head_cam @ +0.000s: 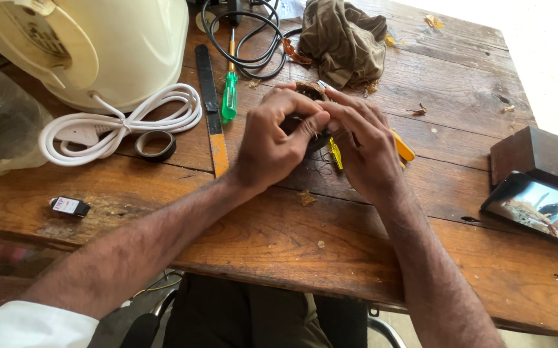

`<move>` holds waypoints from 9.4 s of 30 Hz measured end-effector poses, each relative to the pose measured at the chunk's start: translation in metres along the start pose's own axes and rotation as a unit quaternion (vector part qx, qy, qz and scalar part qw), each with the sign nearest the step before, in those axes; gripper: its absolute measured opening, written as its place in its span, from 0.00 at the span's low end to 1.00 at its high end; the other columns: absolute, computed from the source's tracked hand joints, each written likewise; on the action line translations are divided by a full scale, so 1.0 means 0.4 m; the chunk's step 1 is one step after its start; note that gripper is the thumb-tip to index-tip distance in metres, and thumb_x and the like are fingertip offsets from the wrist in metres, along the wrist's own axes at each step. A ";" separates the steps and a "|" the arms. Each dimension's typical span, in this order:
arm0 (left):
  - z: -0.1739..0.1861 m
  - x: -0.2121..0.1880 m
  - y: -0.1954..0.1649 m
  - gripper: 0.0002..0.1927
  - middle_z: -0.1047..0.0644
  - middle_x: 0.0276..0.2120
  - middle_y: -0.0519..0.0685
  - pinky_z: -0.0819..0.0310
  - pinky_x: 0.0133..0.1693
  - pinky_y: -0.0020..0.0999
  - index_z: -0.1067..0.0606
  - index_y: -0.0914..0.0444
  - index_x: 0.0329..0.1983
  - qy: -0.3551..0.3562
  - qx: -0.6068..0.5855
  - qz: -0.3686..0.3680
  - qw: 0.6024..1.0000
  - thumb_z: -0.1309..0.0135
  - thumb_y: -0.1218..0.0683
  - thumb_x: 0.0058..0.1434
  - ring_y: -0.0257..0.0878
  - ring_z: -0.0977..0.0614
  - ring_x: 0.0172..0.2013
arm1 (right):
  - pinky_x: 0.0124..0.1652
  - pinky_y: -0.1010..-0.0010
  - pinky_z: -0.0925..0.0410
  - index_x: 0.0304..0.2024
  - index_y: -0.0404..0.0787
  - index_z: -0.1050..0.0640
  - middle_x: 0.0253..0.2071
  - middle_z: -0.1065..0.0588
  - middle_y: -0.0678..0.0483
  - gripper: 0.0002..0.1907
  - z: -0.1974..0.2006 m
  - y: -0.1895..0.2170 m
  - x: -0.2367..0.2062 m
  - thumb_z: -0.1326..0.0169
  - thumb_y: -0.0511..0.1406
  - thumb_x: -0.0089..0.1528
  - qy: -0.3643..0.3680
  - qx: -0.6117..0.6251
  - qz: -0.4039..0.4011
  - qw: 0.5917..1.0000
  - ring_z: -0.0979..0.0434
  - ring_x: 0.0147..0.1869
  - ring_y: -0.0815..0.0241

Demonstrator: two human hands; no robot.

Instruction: The person uses a yellow-handled screwdriver and pliers to scrape and adjust copper windings inside a cylindrical motor coil. They repeatedly scrape the coil surface, pull out loose strands, and reposition the coil on the workbench while a phone plays video in the background.

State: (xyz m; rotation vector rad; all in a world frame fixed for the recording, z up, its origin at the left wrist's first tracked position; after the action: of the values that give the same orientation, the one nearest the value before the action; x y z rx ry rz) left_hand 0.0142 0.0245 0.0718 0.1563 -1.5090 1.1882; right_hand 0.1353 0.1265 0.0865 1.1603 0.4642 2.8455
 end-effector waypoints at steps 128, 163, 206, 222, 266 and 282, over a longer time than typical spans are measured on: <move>0.020 -0.005 0.096 0.25 0.26 0.58 0.63 0.32 0.62 0.49 0.33 0.70 0.67 0.051 0.133 0.079 0.987 0.64 0.48 0.76 0.55 0.24 0.60 | 0.47 0.64 0.22 0.41 0.39 0.17 0.41 0.17 0.51 0.10 -0.041 0.014 0.063 0.41 0.40 0.67 0.077 0.077 -0.001 0.994 0.16 0.48 0.56; 0.016 0.004 0.102 0.34 0.23 0.53 0.63 0.28 0.59 0.48 0.29 0.71 0.61 0.084 0.109 0.085 0.987 0.77 0.40 0.78 0.53 0.21 0.56 | 0.38 0.62 0.30 0.39 0.41 0.18 0.31 0.19 0.53 0.13 -0.063 0.020 0.063 0.45 0.42 0.71 0.008 0.026 -0.032 0.999 0.21 0.35 0.58; 0.009 -0.004 0.024 0.08 0.43 0.73 0.68 0.44 0.72 0.57 0.21 0.65 0.31 0.072 0.092 -0.043 0.992 0.38 0.57 0.65 0.61 0.47 0.75 | 0.46 0.62 0.26 0.59 0.41 0.26 0.50 0.21 0.46 0.15 -0.024 0.004 0.030 0.56 0.41 0.76 -0.033 0.064 -0.106 0.992 0.18 0.48 0.52; 0.000 0.002 0.056 0.10 0.50 0.74 0.74 0.59 0.71 0.65 0.20 0.64 0.28 0.078 0.063 0.075 0.992 0.37 0.55 0.63 0.67 0.55 0.75 | 0.52 0.65 0.28 0.56 0.38 0.23 0.50 0.22 0.47 0.10 -0.026 -0.008 0.033 0.53 0.34 0.75 -0.039 0.061 -0.094 0.993 0.19 0.53 0.54; 0.009 -0.004 0.040 0.14 0.33 0.66 0.63 0.44 0.71 0.58 0.21 0.62 0.42 0.069 0.135 -0.006 0.988 0.36 0.47 0.65 0.58 0.36 0.71 | 0.31 0.63 0.27 0.46 0.45 0.20 0.31 0.20 0.53 0.14 0.025 -0.088 0.000 0.38 0.43 0.62 0.220 -0.119 -0.252 0.935 0.19 0.31 0.61; 0.008 0.017 0.028 0.47 0.33 0.67 0.68 0.52 0.63 0.68 0.35 0.61 0.69 0.113 0.242 -0.094 0.959 0.36 0.29 0.59 0.59 0.30 0.66 | 0.30 0.77 0.24 0.60 0.38 0.25 0.38 0.19 0.55 0.22 0.075 -0.170 -0.032 0.45 0.35 0.64 0.059 0.291 -0.448 0.843 0.21 0.29 0.67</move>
State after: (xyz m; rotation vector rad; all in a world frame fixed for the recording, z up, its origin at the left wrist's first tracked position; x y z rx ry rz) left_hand 0.0023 0.0309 0.0714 0.4659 -0.9617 1.3523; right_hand 0.1597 0.1975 0.0786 0.5257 1.4835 1.9645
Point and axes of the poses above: each hand's wrist, its own x-axis towards the middle knuckle, its own z-axis out of the back of the hand, y = z × x, the point moved 6 cm from there along x, towards the middle knuckle
